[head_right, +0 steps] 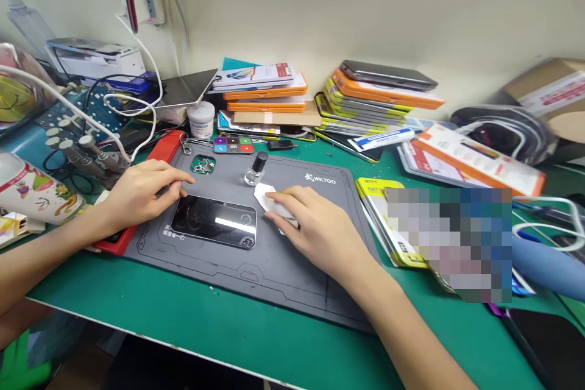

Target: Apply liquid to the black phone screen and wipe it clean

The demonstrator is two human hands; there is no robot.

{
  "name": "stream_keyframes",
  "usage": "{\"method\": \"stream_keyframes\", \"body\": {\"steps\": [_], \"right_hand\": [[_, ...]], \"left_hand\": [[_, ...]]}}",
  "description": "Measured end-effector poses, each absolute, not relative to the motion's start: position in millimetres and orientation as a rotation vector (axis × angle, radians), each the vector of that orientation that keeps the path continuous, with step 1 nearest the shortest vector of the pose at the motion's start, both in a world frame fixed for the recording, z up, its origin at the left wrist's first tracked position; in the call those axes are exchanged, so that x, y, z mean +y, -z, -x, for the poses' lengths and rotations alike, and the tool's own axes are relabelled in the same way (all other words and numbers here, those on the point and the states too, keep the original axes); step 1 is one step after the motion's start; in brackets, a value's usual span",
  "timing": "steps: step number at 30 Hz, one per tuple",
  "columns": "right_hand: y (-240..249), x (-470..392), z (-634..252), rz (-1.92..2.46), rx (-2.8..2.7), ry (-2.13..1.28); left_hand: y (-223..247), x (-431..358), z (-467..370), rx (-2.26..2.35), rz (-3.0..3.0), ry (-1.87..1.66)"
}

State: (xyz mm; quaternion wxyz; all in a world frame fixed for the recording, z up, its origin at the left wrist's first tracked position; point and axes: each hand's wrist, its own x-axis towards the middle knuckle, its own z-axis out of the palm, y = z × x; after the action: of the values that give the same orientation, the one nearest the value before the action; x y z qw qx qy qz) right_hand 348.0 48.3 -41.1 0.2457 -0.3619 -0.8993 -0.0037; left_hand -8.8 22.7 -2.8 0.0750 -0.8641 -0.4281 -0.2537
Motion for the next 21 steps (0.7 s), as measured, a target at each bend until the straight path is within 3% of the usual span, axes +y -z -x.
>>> {"method": "stream_keyframes", "body": {"steps": [12,21], "right_hand": [[35,32,-333,0.939,-2.217,-0.212],[34,24,-335,0.613,-2.54,0.095]], "left_hand": [[4,22,8,-1.227,2.547,0.849],[2,19,5,-1.215,2.566,0.88]]}}
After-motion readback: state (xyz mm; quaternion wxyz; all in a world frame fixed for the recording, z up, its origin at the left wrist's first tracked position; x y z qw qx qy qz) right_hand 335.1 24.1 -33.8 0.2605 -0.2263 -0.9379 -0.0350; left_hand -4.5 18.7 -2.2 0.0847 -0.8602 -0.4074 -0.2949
